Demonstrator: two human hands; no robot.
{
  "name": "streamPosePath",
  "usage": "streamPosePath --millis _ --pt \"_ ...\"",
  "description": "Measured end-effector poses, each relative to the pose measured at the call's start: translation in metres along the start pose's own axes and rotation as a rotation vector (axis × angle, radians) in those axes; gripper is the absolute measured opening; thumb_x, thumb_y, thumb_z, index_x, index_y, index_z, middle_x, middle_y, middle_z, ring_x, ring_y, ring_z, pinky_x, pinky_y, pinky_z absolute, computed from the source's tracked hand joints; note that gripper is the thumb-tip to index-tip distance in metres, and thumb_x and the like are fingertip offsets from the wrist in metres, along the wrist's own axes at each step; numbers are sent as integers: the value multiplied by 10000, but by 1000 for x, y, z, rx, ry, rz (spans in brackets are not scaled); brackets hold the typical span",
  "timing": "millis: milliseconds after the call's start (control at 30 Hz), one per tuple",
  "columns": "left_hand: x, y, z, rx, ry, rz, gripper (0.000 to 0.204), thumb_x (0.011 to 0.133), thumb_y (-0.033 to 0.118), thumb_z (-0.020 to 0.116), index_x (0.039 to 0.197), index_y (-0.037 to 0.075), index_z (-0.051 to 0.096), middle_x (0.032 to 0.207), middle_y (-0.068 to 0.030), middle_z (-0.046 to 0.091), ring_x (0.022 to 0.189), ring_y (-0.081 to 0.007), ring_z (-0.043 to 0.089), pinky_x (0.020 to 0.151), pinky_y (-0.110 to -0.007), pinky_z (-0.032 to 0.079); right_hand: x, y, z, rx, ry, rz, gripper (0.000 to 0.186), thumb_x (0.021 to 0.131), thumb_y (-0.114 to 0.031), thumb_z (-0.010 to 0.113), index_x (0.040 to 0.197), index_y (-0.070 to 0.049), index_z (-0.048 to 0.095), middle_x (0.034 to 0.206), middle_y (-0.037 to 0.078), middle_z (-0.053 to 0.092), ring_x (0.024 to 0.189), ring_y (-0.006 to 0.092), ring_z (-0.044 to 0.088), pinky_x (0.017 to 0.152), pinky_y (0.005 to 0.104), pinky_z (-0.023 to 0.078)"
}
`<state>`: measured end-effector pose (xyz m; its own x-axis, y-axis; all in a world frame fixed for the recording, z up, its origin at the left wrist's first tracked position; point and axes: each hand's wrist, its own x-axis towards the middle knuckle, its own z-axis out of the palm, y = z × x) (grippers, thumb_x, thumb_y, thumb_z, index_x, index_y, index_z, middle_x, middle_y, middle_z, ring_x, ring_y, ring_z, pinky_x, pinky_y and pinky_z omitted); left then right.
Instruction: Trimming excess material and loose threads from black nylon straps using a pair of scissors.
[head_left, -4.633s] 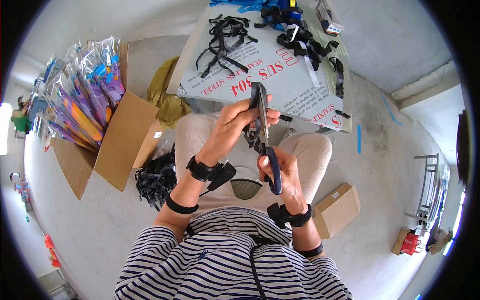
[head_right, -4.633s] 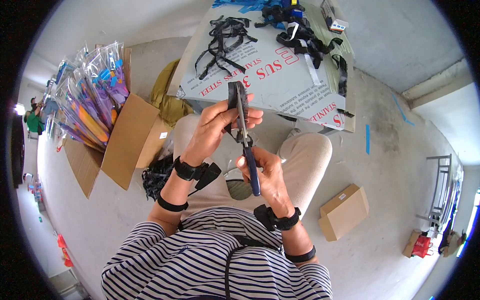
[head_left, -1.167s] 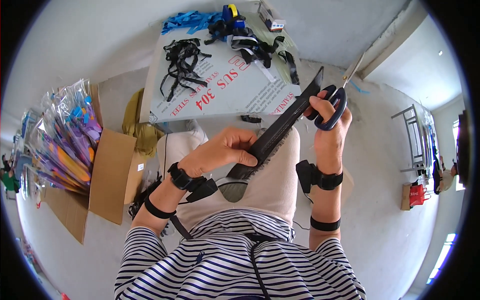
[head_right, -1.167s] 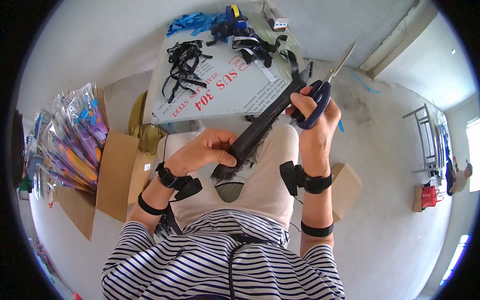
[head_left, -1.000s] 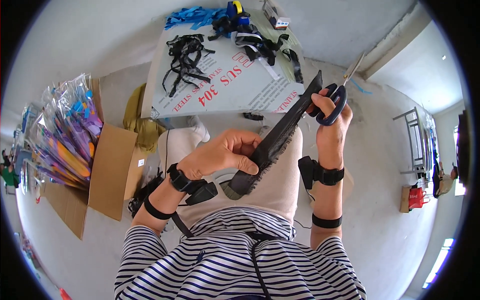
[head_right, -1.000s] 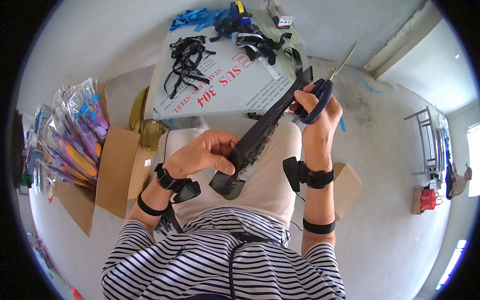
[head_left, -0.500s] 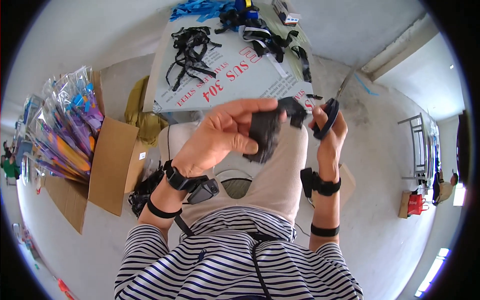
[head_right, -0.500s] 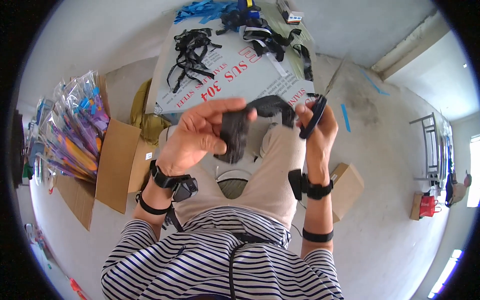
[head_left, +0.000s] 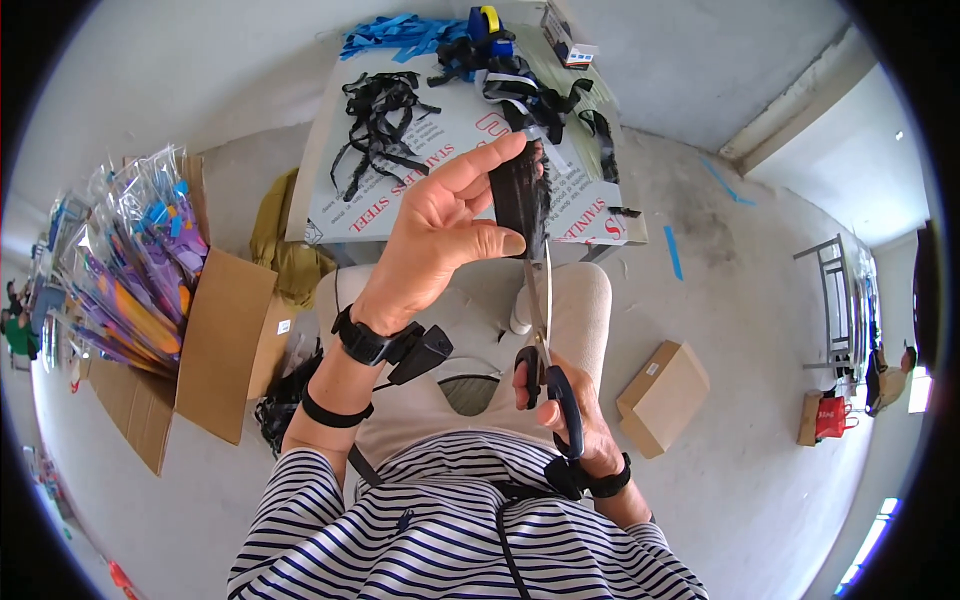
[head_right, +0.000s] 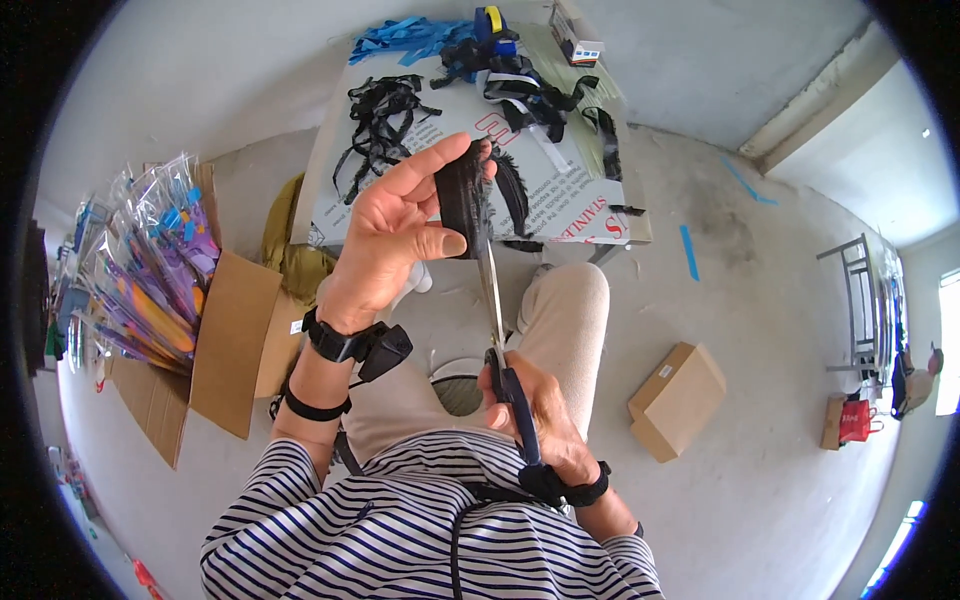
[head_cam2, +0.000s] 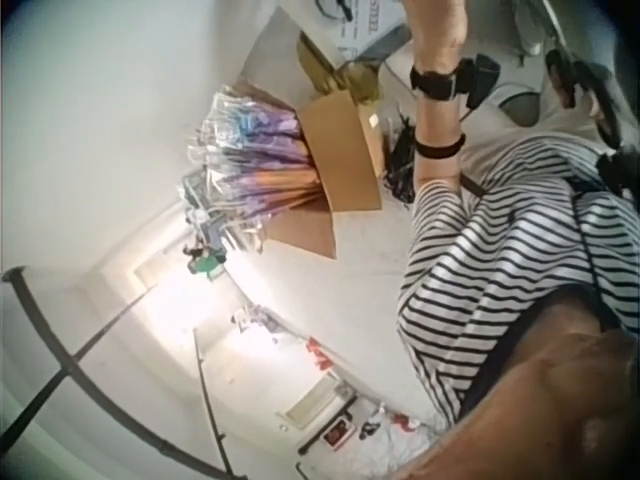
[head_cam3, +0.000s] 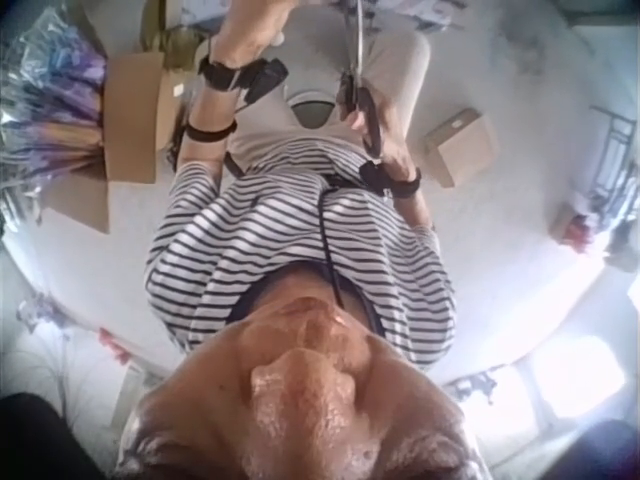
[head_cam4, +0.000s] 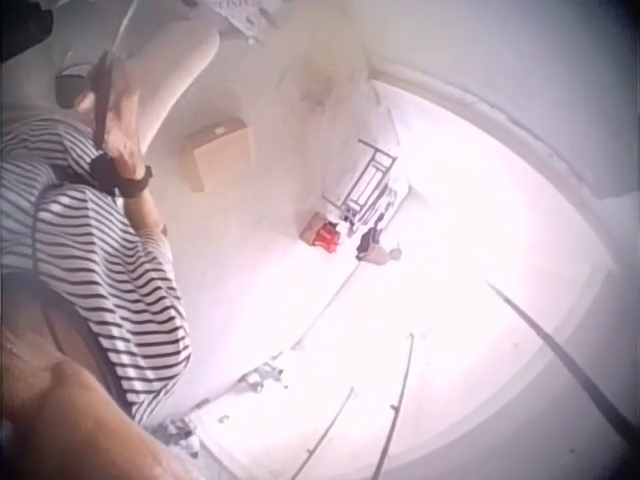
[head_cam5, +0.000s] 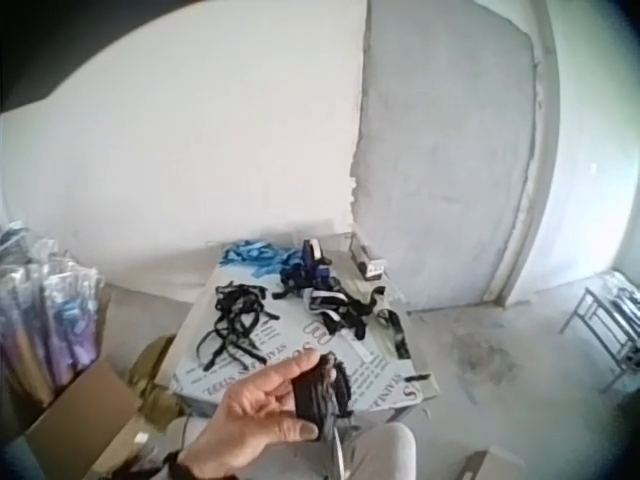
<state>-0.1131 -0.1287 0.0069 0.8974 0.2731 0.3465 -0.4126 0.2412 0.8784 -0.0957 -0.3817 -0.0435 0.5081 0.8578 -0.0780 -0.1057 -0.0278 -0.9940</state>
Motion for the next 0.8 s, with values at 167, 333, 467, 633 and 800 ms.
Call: streamPosePath --millis 167,333,467,633,800 --pt "-6 6 7 81 -15 -71 864 736 -163 732 1513 30 408 1474 -120 515 1328 -180 506 954 -267 542 6 -10 4 -23 41 45 745 778 -690 747 950 21 606 776 23 530 717 126 507 642 275 409" --pt "-9 6 7 89 -63 -115 833 771 -175 726 1512 24 403 1566 -92 392 1392 -178 425 868 -237 578 9 -4 3 -52 104 36 629 815 -584 775 874 20 607 743 24 528 675 112 490 607 272 391" --pt "-9 5 10 36 -45 -119 863 762 -185 728 1523 31 385 1585 -87 358 1399 -171 412 862 -227 584 8 -8 8 -28 142 9 556 846 -514 773 856 20 619 735 29 557 673 112 509 603 265 393" --pt "-8 1 7 52 -68 -100 899 751 -194 720 1538 56 365 1587 -85 355 1403 -169 407 866 -231 589 6 -17 9 -43 170 56 594 840 -567 755 834 13 625 729 24 577 596 102 563 538 242 436" --pt "-8 4 9 111 -69 -79 972 731 -175 715 1570 66 288 1592 -78 349 1437 -245 402 902 -312 611 6 -15 8 -25 176 61 565 853 -539 758 831 11 629 726 21 588 598 98 574 538 241 448"
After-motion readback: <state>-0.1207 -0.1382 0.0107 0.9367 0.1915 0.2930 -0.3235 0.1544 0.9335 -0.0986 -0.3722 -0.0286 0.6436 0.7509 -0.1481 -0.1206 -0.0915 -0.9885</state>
